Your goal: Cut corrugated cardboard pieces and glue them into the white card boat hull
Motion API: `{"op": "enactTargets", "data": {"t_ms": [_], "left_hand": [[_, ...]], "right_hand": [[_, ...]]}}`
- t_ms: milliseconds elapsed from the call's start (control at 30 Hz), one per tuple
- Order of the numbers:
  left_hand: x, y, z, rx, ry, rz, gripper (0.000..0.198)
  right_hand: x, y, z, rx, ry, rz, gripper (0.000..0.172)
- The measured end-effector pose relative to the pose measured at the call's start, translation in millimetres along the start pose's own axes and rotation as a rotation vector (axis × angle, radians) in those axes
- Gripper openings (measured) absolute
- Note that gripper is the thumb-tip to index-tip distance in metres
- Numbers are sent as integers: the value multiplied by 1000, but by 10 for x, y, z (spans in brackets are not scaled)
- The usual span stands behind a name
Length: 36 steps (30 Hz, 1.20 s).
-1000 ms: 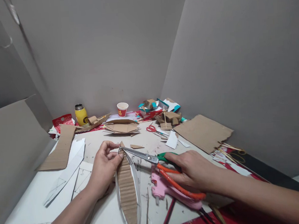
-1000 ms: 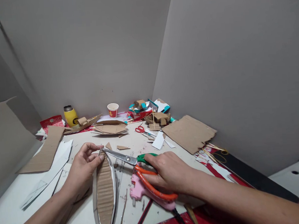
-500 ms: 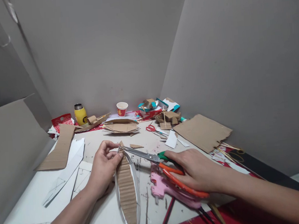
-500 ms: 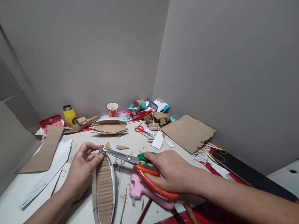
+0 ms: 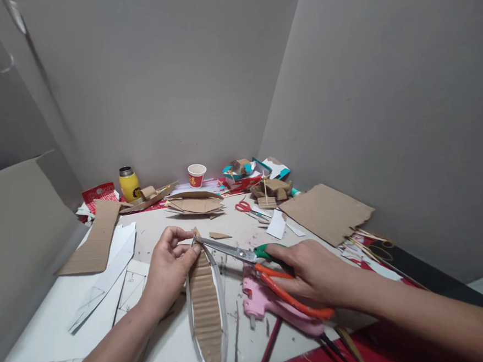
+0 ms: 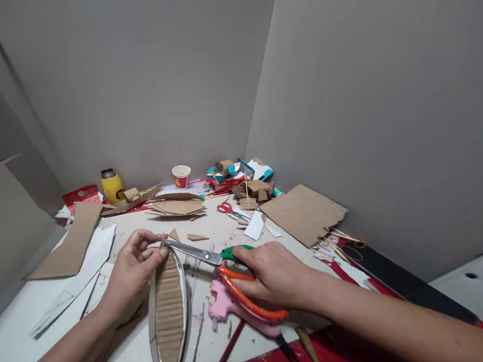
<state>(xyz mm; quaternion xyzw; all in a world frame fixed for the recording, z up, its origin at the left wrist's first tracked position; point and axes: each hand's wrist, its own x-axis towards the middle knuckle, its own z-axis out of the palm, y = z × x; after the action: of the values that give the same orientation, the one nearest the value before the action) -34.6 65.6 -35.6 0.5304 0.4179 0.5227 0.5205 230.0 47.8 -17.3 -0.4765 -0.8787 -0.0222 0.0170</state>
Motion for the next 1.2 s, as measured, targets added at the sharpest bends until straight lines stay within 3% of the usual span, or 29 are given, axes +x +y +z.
{"op": "enactTargets", "data": {"t_ms": [433, 700, 900, 1200], "left_hand": [[8, 4, -15, -24, 9, -70, 6], [-1, -17, -5, -37, -38, -128, 14], [11, -32, -7, -130, -35, -170, 17], [11, 34, 8, -309, -2, -207, 22]], "right_hand": [[-49, 76, 93, 34, 121, -35, 39], [-25, 68, 105, 51, 40, 20, 36], [-40, -9, -10, 126, -65, 42, 32], [5, -72, -64, 113, -40, 52, 31]]}}
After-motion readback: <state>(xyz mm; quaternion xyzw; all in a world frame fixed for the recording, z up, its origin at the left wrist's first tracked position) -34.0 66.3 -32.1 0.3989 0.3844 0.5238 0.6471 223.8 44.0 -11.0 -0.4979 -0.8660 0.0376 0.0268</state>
